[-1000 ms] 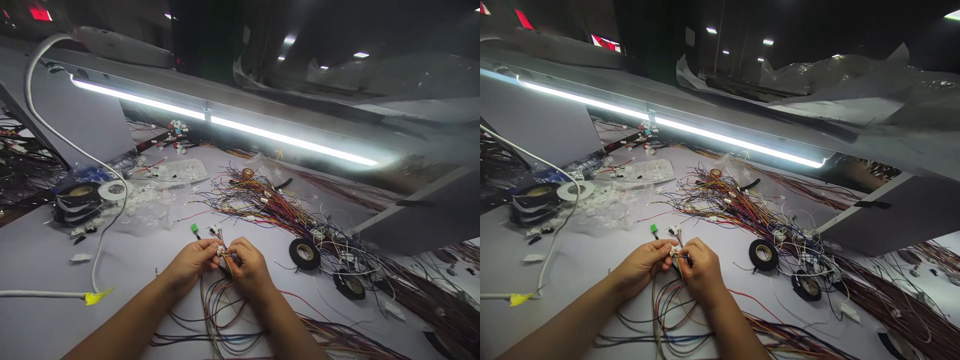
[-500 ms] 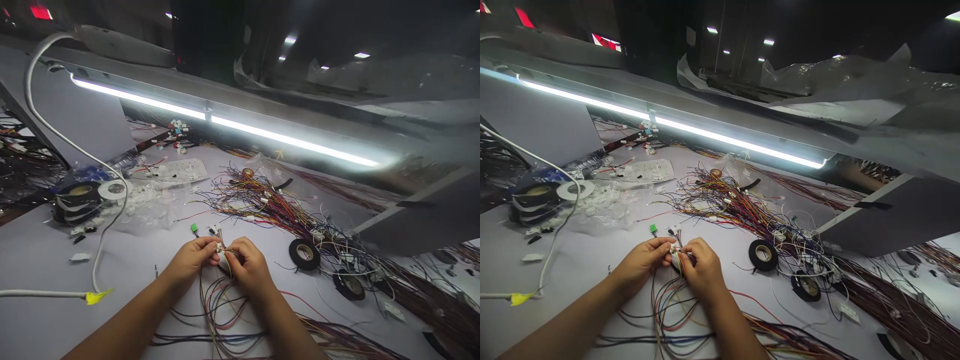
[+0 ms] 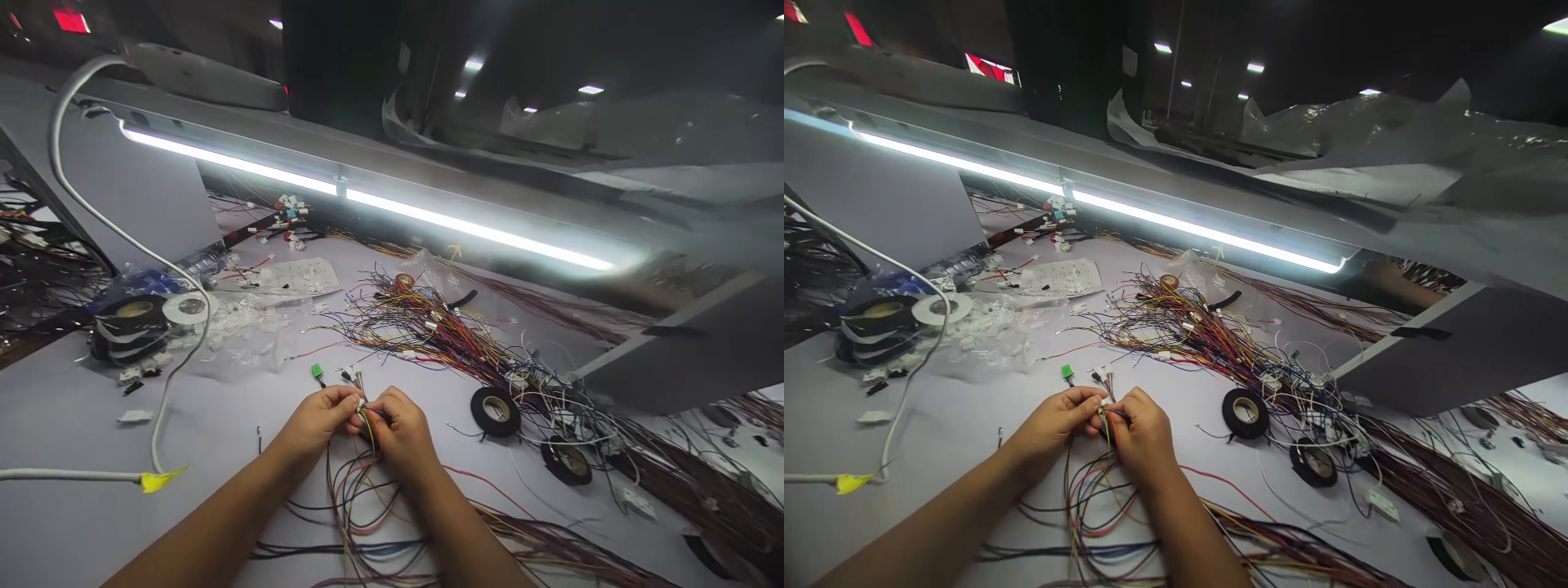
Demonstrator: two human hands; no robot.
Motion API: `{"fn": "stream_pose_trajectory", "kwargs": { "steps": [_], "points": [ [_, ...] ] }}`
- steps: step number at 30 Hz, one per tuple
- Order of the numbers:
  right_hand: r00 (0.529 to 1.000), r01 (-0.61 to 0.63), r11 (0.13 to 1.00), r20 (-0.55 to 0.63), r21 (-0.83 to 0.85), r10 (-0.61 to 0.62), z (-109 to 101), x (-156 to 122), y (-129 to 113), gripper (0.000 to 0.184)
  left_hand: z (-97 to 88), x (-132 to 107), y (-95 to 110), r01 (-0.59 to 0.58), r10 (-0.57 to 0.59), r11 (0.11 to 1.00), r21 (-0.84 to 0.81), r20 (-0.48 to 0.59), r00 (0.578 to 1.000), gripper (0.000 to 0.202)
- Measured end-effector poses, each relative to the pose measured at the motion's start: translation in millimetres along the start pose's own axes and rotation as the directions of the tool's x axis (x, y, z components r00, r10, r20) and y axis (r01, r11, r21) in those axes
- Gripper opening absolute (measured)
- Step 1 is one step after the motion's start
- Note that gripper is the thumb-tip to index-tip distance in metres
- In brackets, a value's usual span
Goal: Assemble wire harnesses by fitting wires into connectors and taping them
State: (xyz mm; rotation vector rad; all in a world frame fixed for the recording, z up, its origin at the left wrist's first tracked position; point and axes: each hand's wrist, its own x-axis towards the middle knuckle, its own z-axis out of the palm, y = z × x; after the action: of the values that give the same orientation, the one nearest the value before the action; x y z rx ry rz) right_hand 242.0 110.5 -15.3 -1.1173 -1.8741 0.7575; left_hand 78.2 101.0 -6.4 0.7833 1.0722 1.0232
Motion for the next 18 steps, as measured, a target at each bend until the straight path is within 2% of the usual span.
{"fn": "stream_pose_trajectory", "kwargs": {
  "steps": [3, 5, 7, 10, 12, 15, 18],
  "points": [
    [0.999, 0.019, 1.0, -0.026, 0.019, -0.018, -4, 2, 2, 0.011, -2.0, 1, -1, -0.072, 0.074, 0.997, 0.03, -0.051, 0.996, 0.028],
    [0.997, 0.053, 0.997, -0.048, -0.059, -0.056, -6, 3, 4, 0.02, -2.0, 0, 0, -0.118, 0.129, 0.985, 0.125, -0.076, 0.989, 0.019],
    [0.993, 0.09, 0.969, -0.058, -0.23, -0.106, -7, 2, 5, 0.028, -0.2, -4, 2, -0.166, 0.174, 0.962, 0.217, -0.019, 0.985, 0.013],
    [0.983, 0.145, 0.87, -0.029, -0.472, -0.179, -3, 0, 3, 0.033, 4.4, -8, 5, -0.245, 0.226, 0.92, 0.307, 0.095, 0.969, 0.021],
    [0.979, 0.169, 0.819, -0.003, -0.548, -0.204, -1, -1, 1, 0.034, 6.7, -10, 6, -0.245, 0.227, 0.906, 0.346, 0.093, 0.969, 0.028],
    [0.981, 0.164, 0.827, 0.004, -0.538, -0.192, 1, -2, 0, 0.037, 8.1, -10, 6, -0.198, 0.194, 0.92, 0.338, 0.048, 0.98, 0.03],
    [0.996, 0.08, 0.947, -0.018, -0.31, -0.09, -1, -2, 0, 0.032, 7.9, -10, 7, -0.17, 0.166, 0.937, 0.304, 0.04, 0.985, 0.03]
  ]
}}
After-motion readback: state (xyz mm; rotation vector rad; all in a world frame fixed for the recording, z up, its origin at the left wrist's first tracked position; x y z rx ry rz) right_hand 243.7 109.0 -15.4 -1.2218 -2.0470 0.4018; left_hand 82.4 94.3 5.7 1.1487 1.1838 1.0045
